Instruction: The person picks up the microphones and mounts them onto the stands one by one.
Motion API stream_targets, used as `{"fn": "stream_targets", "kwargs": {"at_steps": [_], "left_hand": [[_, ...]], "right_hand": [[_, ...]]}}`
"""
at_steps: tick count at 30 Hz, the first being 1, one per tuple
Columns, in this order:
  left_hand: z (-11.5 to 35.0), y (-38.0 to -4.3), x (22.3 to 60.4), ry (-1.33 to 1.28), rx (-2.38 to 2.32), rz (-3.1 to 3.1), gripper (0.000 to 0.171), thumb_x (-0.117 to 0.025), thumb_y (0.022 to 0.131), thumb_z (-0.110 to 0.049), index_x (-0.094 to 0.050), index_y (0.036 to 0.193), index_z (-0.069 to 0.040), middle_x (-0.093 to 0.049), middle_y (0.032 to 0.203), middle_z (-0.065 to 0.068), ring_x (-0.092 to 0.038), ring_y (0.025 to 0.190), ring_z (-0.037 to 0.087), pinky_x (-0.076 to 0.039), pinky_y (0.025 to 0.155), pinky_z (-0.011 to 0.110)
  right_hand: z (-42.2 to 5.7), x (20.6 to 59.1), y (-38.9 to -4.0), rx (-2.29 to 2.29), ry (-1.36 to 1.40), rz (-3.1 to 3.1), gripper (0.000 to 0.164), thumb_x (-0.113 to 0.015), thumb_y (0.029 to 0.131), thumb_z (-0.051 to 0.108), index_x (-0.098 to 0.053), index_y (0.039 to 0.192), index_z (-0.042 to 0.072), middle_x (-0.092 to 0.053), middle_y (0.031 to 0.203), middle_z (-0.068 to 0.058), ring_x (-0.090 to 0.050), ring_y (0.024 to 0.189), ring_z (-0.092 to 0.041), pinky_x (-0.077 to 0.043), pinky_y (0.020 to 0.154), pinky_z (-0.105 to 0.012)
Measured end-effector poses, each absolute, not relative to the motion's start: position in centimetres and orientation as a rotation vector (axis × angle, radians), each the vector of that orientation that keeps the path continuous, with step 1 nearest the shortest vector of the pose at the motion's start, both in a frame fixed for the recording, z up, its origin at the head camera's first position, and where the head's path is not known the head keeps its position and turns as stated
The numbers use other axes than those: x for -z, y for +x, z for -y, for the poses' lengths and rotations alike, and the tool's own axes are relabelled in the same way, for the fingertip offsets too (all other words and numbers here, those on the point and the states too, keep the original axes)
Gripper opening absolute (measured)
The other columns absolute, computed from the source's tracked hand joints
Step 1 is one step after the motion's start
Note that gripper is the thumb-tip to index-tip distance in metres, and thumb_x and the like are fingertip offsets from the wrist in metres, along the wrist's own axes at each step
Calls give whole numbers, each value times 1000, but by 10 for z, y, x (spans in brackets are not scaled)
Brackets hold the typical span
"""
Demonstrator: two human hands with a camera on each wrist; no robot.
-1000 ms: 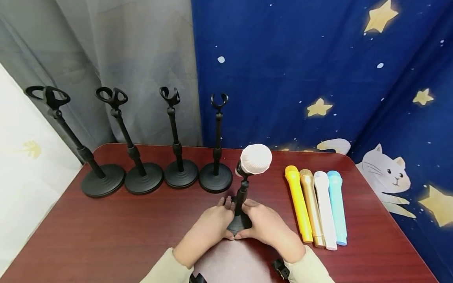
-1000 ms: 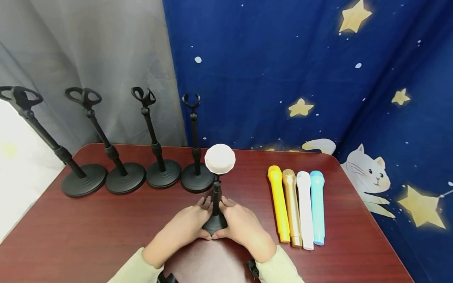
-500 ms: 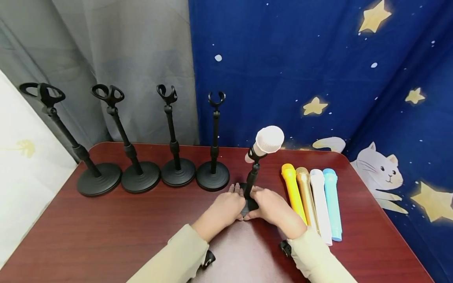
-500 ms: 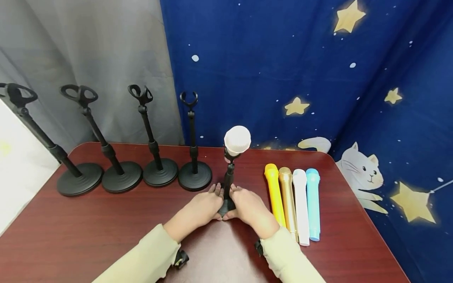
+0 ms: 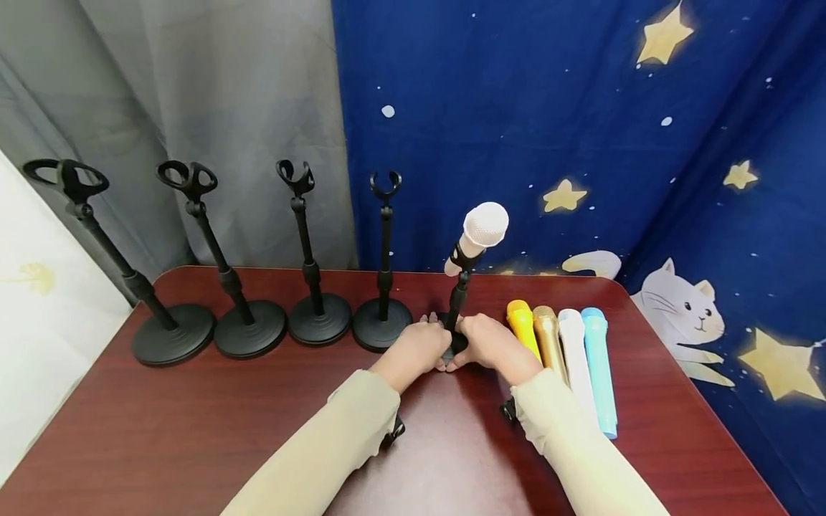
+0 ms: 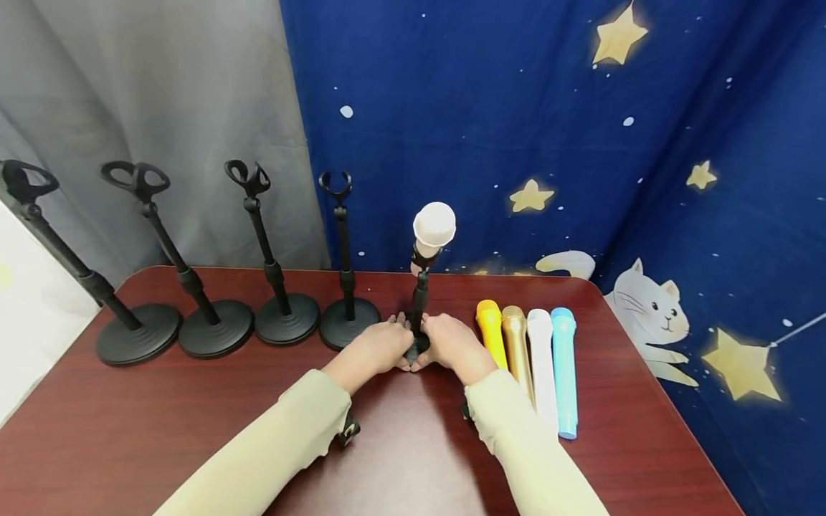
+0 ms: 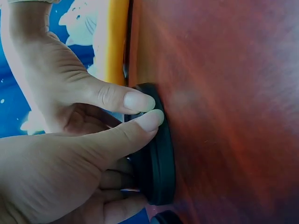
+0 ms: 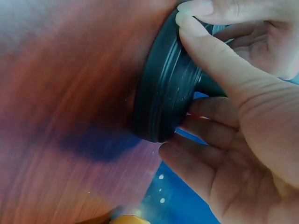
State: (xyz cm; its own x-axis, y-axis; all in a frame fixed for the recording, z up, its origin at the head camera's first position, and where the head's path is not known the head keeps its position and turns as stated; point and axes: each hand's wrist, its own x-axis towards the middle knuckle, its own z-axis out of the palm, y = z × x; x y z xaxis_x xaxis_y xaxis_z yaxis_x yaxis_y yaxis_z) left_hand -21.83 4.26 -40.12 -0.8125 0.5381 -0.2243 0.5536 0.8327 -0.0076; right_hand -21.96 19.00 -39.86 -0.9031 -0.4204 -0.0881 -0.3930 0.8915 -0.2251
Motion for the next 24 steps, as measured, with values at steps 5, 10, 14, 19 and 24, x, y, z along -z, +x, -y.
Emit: {"fn": "stream_targets", "kwargs": {"at_steps": [5,10,14,19,24], "left_hand": [[-39,-236,398,863,99,-2776,54,-76,90,-38,-64,136,-13,-53,150,18,-53,138,33,-48,111,39],[-41,-253,400,864,99,-2778,57,-73,92,-39,-61,139,-10,-51,152,20,-52,139,32,-46,113,39],[-45,-261,403,831,96,-2765,67,-69,94,-42,-52,147,-5,-45,156,19,-48,143,31,-44,116,38],[-45,-265,406,821,93,-2778,78,-68,95,-44,-41,152,1,-42,159,18,-47,144,28,-41,117,35],[-37,-263,410,850,43,-2790,78,-67,96,-44,-39,154,-1,-39,161,17,-43,148,28,-39,119,34]], "right_hand": [[-189,396,-236,263,-636,-2905,45,-91,69,42,-72,94,9,-75,91,-7,-68,84,-26,-56,79,-40],[-193,397,-253,248,-652,-2897,47,-90,72,42,-73,98,7,-76,95,-10,-68,87,-27,-56,84,-41],[-199,399,-262,252,-624,-2878,52,-89,74,42,-74,107,5,-76,102,-11,-68,93,-27,-56,91,-42],[-200,399,-267,251,-631,-2877,55,-89,74,42,-74,113,5,-76,108,-13,-69,97,-28,-55,93,-42],[-200,398,-263,256,-586,-2885,63,-89,73,42,-71,122,7,-75,116,-13,-69,105,-29,-55,96,-43]]}}
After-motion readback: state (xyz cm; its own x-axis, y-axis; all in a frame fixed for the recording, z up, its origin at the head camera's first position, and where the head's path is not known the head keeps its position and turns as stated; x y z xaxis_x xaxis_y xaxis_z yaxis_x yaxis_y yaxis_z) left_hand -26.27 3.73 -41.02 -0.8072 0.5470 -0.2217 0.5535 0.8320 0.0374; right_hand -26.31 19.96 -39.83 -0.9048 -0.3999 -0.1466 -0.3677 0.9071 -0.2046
